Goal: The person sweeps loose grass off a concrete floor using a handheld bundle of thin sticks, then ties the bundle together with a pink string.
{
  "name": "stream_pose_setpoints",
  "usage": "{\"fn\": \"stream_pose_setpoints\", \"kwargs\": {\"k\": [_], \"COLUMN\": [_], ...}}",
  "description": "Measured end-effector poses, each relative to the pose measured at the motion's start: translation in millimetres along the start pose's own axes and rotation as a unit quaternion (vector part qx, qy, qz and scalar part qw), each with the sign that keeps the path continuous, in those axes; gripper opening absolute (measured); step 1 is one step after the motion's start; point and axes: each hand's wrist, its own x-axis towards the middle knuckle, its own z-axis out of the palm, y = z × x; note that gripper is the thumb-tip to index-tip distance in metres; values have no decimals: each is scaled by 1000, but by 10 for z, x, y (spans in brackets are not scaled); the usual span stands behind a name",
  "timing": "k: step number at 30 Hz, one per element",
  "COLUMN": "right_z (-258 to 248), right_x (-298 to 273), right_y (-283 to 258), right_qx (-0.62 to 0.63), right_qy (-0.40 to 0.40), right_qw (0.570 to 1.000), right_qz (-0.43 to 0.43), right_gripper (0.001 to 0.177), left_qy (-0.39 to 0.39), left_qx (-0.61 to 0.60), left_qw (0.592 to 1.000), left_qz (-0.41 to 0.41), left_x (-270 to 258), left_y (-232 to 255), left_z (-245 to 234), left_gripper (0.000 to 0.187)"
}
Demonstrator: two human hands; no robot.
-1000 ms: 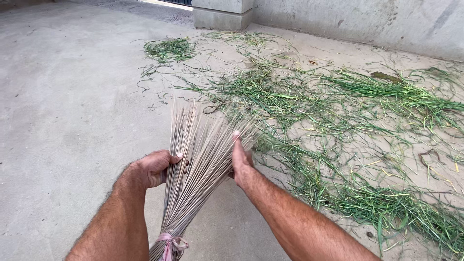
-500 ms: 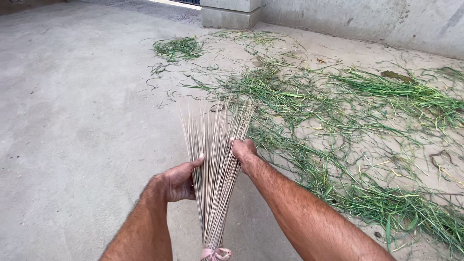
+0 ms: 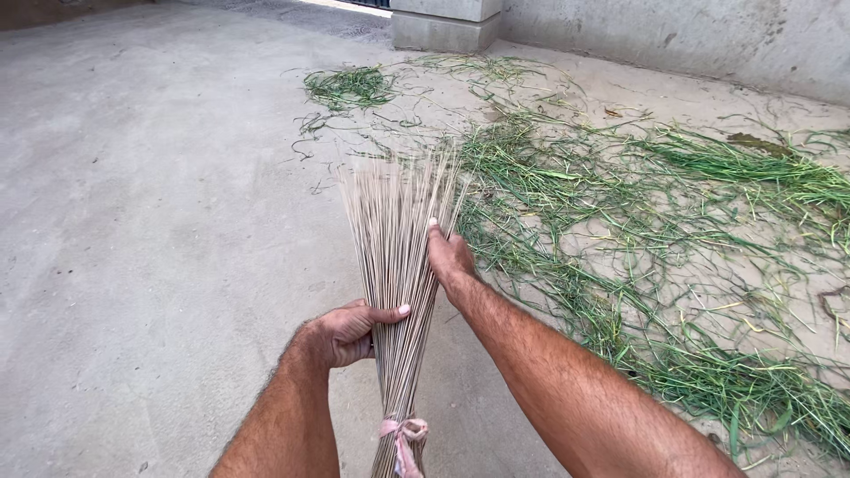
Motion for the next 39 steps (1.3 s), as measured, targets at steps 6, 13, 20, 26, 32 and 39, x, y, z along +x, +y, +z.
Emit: {"fn": "stream_pose_setpoints", "kwargs": {"k": [6, 13, 20, 26, 32, 39], "right_z": [221, 176, 165, 296, 380, 401], "right_x": [-56, -226, -535, -460, -571, -696], "right_y": [234, 160, 137, 334, 299, 650], "right_qx": [-82, -56, -82, -28, -185, -284], "right_qy": [39, -98, -305, -323, -211, -208], "right_qw": [990, 986, 947, 942, 956, 931], "right_qz": [-103, -125, -65, -83, -80, -100], "right_gripper": [99, 112, 89, 49, 51, 58], "left_qy": [70, 37, 112, 170, 337, 420], "left_qx": [1, -133, -177, -202, 27, 339], "left_qw": [997, 977, 951, 937, 938, 842], "left_qz": [30, 164, 229, 230, 75, -23], "left_x": [76, 730, 899, 716, 577, 330], "left_y": [30, -55, -52, 19, 55, -65], "left_z": [-41, -350, -449, -459, -409, -528], "left_gripper": [41, 26, 24, 30, 43, 55]}}
